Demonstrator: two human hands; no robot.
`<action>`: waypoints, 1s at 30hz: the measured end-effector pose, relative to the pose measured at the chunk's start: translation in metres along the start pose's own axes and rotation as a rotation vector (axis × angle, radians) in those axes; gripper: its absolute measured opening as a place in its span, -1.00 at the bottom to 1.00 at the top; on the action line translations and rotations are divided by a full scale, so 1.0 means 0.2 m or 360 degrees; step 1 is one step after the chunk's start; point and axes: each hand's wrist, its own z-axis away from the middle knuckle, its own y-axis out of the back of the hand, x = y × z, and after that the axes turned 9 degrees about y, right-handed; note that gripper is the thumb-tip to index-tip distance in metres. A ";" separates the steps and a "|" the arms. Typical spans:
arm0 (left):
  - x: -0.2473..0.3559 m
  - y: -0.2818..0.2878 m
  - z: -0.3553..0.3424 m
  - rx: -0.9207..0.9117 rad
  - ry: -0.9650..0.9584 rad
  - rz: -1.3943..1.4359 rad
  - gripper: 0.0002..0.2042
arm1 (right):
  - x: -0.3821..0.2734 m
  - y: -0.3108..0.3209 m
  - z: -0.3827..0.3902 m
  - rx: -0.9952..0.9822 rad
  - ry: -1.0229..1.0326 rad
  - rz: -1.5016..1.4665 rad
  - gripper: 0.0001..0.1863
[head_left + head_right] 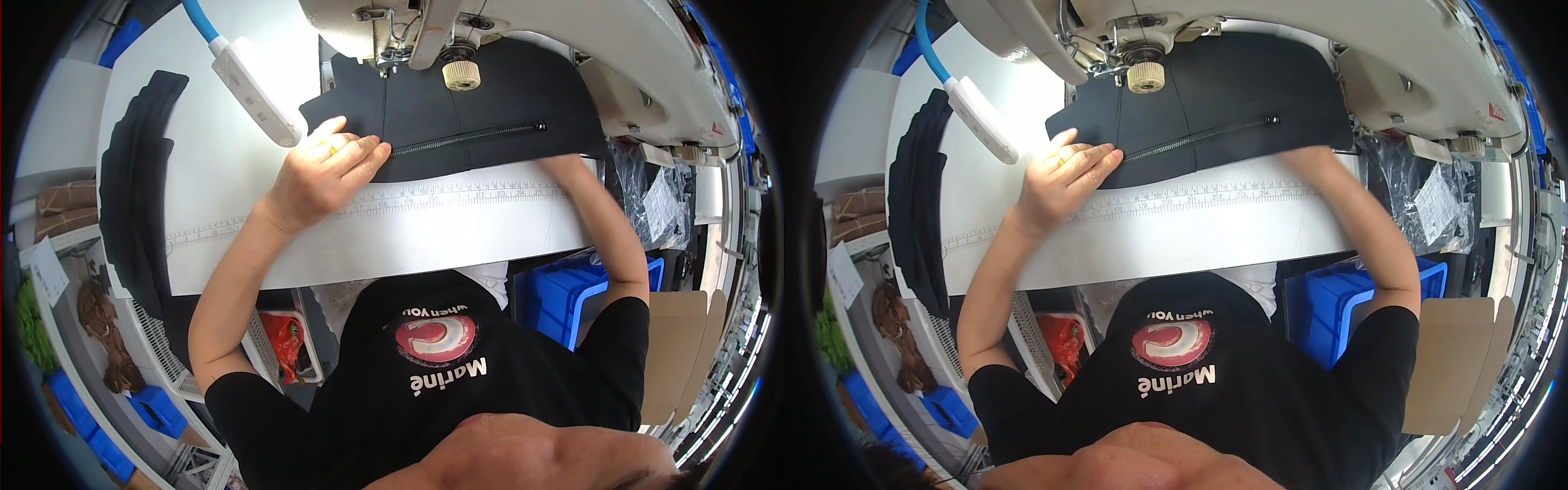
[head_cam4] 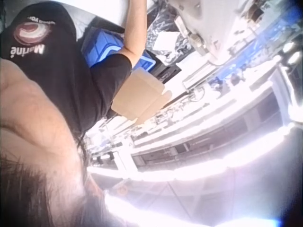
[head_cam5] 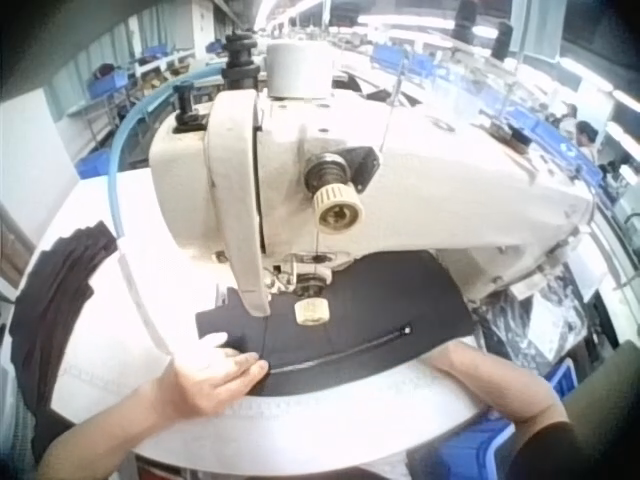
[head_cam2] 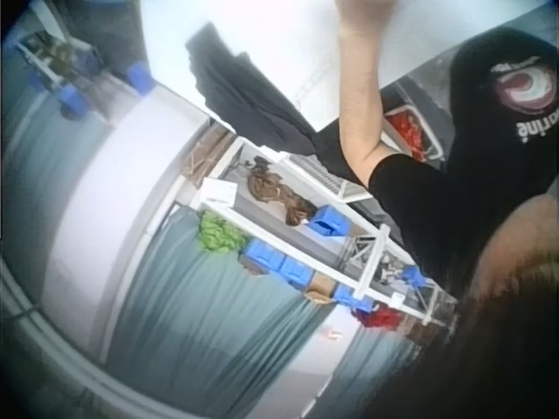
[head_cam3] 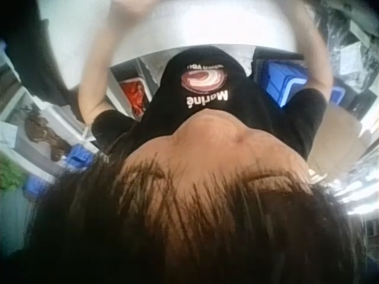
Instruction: Sewing a zipper onto a piece of black leather using an industrial sewing machine.
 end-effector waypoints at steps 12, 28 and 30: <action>-0.07 -0.03 -0.04 -0.0011 0.0011 -0.0033 -0.75 | 0.27 0.19 -0.15 0.0341 -0.1166 -0.1359 -0.23; -0.24 -0.09 -0.14 0.0040 -0.0029 -0.0110 -0.71 | 0.48 -0.07 -0.30 0.0956 -0.0543 0.0578 -0.67; -0.24 -0.08 -0.15 0.0063 -0.0050 -0.0091 -0.72 | 0.49 -0.08 -0.28 0.0946 -0.0461 0.0763 -0.68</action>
